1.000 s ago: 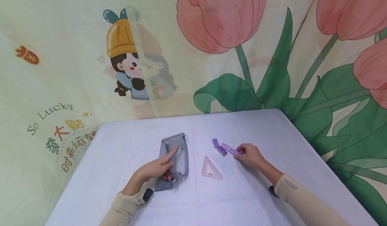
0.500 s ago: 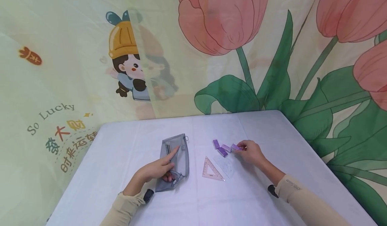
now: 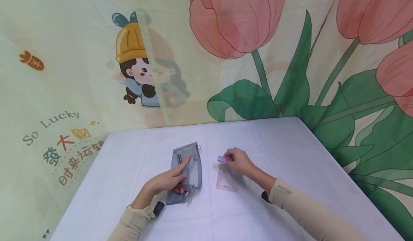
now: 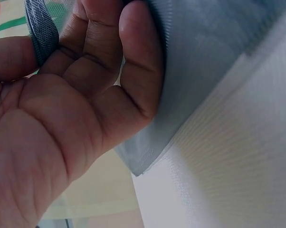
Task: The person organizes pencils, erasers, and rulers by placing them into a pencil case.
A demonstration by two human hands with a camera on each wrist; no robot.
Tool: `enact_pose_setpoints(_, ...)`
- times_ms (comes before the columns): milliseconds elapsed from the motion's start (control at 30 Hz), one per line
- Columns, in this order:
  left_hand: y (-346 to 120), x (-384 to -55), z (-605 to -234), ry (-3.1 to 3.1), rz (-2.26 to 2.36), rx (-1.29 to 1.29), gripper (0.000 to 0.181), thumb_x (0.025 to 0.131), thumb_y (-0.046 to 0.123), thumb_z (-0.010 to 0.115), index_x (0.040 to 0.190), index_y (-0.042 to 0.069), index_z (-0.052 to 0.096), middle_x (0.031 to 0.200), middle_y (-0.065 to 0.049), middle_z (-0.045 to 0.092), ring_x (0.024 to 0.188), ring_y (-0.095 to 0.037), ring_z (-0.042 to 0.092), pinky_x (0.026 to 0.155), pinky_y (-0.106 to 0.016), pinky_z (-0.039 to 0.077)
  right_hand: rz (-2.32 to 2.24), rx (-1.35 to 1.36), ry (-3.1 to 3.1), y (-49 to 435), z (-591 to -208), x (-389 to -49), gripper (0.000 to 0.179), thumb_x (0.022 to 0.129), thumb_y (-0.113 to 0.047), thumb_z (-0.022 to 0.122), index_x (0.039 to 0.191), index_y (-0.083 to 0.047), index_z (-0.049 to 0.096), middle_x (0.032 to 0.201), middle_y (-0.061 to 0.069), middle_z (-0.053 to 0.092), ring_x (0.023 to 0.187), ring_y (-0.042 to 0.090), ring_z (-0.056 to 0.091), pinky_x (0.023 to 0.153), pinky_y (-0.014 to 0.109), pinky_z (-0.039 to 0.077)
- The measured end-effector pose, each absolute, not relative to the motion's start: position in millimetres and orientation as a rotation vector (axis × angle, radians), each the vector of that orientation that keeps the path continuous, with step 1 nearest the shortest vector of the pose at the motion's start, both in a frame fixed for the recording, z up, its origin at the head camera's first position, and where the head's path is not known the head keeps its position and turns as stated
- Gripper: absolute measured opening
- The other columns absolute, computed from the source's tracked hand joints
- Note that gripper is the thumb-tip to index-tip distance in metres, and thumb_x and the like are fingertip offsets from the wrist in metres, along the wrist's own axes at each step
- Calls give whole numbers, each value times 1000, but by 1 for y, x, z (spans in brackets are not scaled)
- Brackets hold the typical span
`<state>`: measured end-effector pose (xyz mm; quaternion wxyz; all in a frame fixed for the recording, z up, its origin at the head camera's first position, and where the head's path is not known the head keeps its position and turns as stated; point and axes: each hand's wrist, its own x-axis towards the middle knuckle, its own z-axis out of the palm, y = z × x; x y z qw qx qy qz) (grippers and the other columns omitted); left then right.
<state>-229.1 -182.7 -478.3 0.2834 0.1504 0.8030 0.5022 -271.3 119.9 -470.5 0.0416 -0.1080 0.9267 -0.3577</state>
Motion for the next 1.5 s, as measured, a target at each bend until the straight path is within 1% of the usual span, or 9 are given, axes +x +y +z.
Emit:
enact_pose_setpoints(233,-182,-230,-479,2145,1349,404,70,106,13,38,159,37,0,73,-15,66,63,-17,63,61,-36,53,-1047,-457,2806,78,-471,-270,17,82,-14,81,98,-11,74,90,0,62,80,14,53,70,25,48)
enact_pose_setpoints(300,-182,-230,-479,2140,1357,404,70,106,12,38,159,38,0,73,-15,65,62,-17,63,61,-36,53,-1037,-535,2804,69,-471,-269,17,82,-14,81,96,-11,74,87,-1,61,77,13,53,68,24,48)
enact_pose_setpoints(500,-183,-229,-477,2138,1365,402,70,106,12,37,159,39,1,73,-13,64,63,-18,62,62,-36,52,-984,-884,2819,48,-479,-269,18,78,-9,83,93,-4,74,81,2,59,71,7,51,64,19,44)
enact_pose_setpoints(633,-183,-229,-477,2146,1360,394,70,106,12,39,159,39,2,72,-13,64,63,-18,62,61,-35,52,-957,-1003,2781,40,-486,-267,18,76,-7,83,91,-2,74,80,4,60,69,6,50,62,18,44)
enact_pose_setpoints(800,-183,-229,-478,2147,1358,411,69,106,13,38,159,38,1,73,-13,65,63,-18,63,61,-36,52,-945,-1051,2711,33,-489,-261,18,75,-6,83,90,1,74,81,6,62,70,7,53,63,19,46)
enact_pose_setpoints(1000,-182,-230,-478,2140,1363,417,69,107,12,38,159,37,1,74,-13,65,63,-18,63,61,-36,52,-969,-1151,2664,28,-489,-257,20,72,-2,83,89,4,74,78,7,63,67,2,50,60,18,46)
enact_pose_setpoints(1167,-182,-230,-476,2144,1360,406,69,106,12,38,159,38,1,75,-13,67,64,-18,63,60,-35,51,-947,-1077,2634,23,-490,-255,20,73,1,79,92,3,75,80,9,63,67,2,51,61,17,47)
enact_pose_setpoints(1400,-183,-230,-476,2149,1343,400,69,106,12,37,159,39,1,74,-12,66,63,-18,62,59,-33,47,-912,-1074,2607,24,-492,-255,25,72,2,78,96,2,76,85,9,65,69,6,55,62,16,47)
enact_pose_setpoints(1500,-183,-230,-477,2153,1338,407,69,106,13,37,159,38,1,73,-11,65,63,-18,61,58,-32,46,-915,-1062,2596,26,-491,-254,26,74,0,79,99,1,76,88,9,66,72,9,58,64,16,48)
